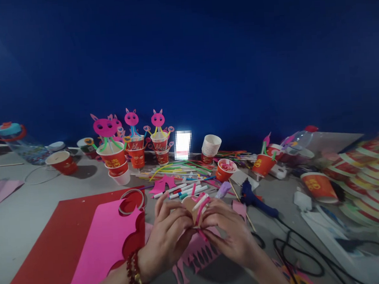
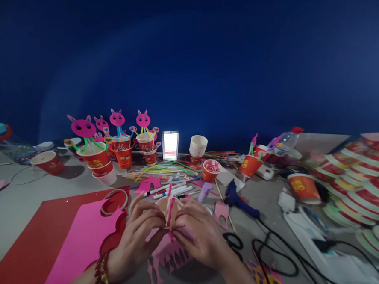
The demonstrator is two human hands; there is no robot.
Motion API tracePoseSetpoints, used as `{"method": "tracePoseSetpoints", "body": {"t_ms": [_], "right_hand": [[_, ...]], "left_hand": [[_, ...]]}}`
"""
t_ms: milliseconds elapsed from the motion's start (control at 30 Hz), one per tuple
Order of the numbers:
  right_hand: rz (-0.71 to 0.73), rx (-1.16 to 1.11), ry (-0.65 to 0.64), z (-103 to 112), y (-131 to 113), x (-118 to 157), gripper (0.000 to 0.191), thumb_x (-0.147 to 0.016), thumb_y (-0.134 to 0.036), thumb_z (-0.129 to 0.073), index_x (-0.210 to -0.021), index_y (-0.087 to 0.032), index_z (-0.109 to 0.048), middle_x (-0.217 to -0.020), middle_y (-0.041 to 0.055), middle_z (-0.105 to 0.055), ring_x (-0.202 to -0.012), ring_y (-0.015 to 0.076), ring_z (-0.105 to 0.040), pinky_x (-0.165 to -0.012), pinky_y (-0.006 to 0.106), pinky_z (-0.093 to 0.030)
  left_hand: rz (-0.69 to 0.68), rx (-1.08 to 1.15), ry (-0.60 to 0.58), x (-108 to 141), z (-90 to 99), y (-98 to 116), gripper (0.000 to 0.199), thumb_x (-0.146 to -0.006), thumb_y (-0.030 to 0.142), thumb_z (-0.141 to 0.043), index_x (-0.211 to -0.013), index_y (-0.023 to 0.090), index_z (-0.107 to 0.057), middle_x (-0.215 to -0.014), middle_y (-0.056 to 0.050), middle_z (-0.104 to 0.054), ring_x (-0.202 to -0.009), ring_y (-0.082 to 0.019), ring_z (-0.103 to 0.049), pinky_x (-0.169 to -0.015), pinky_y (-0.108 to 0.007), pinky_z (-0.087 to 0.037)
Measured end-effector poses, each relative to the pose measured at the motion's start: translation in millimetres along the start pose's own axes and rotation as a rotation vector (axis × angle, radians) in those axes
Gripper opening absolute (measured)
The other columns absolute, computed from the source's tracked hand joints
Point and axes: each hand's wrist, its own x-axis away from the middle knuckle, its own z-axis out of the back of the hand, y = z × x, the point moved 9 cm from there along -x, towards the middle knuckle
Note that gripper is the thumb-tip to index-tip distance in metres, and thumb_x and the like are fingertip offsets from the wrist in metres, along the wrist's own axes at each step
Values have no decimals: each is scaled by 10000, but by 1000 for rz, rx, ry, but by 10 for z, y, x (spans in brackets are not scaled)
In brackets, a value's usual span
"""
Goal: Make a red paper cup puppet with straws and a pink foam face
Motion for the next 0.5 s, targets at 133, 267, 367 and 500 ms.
{"method": "tracePoseSetpoints", "body": {"t_ms": [133,267,367,500], "right_hand": [[4,-14,-2,-6,-6,-2,114,-913,-156,-610,-987,-241,-623,-934,50,-690,-917,227,-620,-934,419,-491],[-3,-17,-12,-18,6,0,138,-897,-140,-626,-991,-241,-618,-944,39,-691,-929,219,-614,-973,431,-467],[-5,-12,-13,-17,8,0,163,-885,-123,-627,-993,-244,-610,-948,37,-693,-942,219,-616,-983,436,-461],[-8,-4,-5,-16,12,6,174,-877,-116,-630,-991,-246,-602,-955,41,-692,-937,221,-618,-968,436,-470]], "left_hand": [[-3,6,-10,28,-22,-17,118,-892,109,-627,-906,226,-616,-894,10,-744,-978,-188,-605,-1167,-475,-242],[-2,27,-17,36,-32,-27,129,-890,102,-630,-911,228,-614,-891,11,-745,-965,-185,-605,-1149,-470,-273],[-2,34,-14,32,-31,-31,131,-890,100,-632,-916,228,-615,-894,10,-747,-960,-185,-604,-1147,-472,-275],[-5,40,-7,36,-35,-37,132,-887,97,-635,-914,225,-612,-904,4,-748,-975,-188,-603,-1143,-473,-286]]}}
